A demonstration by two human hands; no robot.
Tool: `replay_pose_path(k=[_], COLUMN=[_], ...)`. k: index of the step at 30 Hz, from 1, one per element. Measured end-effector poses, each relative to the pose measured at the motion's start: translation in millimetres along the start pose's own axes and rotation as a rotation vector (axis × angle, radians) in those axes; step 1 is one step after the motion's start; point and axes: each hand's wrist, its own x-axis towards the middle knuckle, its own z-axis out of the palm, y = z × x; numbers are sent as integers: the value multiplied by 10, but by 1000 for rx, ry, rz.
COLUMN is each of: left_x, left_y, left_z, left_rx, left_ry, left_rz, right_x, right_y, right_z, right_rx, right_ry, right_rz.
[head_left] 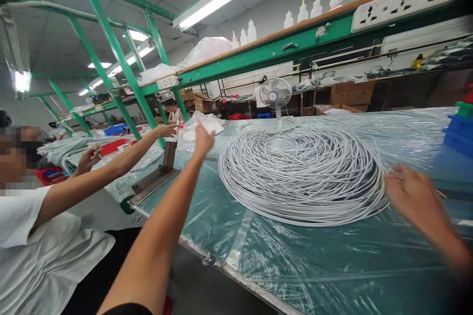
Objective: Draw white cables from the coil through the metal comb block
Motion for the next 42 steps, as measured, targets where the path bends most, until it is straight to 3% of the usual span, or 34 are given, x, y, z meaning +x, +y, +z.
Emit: replay_pose_path(k=[3, 6, 9, 12, 16, 20, 23, 25, 27, 30, 32, 35, 38, 40, 42], left_x=[-882, -2038, -2874, -3233, -3176, -2696, -2234, -2015, -1947, -2144, -2393, -2721, -2843, -2827, -2775], left_y=[358, 430, 191, -141, -344, -156, 40, 114, 134, 112, 105, 186, 430, 705, 1095], left_z=[272, 148, -234, -681, -1278, -1767, -1891, -1819, -1655, -1386, -1289, -1265, -1151, -906, -544], left_rx=[-62, -120, -178, -152, -25, 90, 172, 227, 250, 229, 174, -29, -290, -435, -460], left_ry=[-214, -359, -426, -395, -82, 245, 266, 136, -86, -473, -631, -685, -674, -637, -551], left_rz=[272, 562, 537, 351, 192, 243, 339, 427, 536, 645, 649, 600, 666, 712, 670], right_x=[-85, -230, -497, -874, -1315, -1439, -1378, -1332, -1307, -1313, -1329, -1342, -1330, -1313, -1302], right_y=[23, -120, -384, -657, -879, -915, -895, -898, -917, -946, -950, -950, -976, -1004, -1022], right_z=[4, 92, 271, 452, 560, 526, 484, 460, 436, 403, 394, 420, 461, 466, 440], right_rx=[40, 138, 231, 314, 379, 393, 409, 429, 452, 469, 475, 493, 517, 521, 498], right_ry=[50, 69, -8, -169, -440, -545, -549, -546, -542, -565, -597, -629, -637, -647, -663], right_rz=[-65, -178, -355, -587, -832, -814, -744, -710, -693, -681, -673, -657, -653, -675, -716])
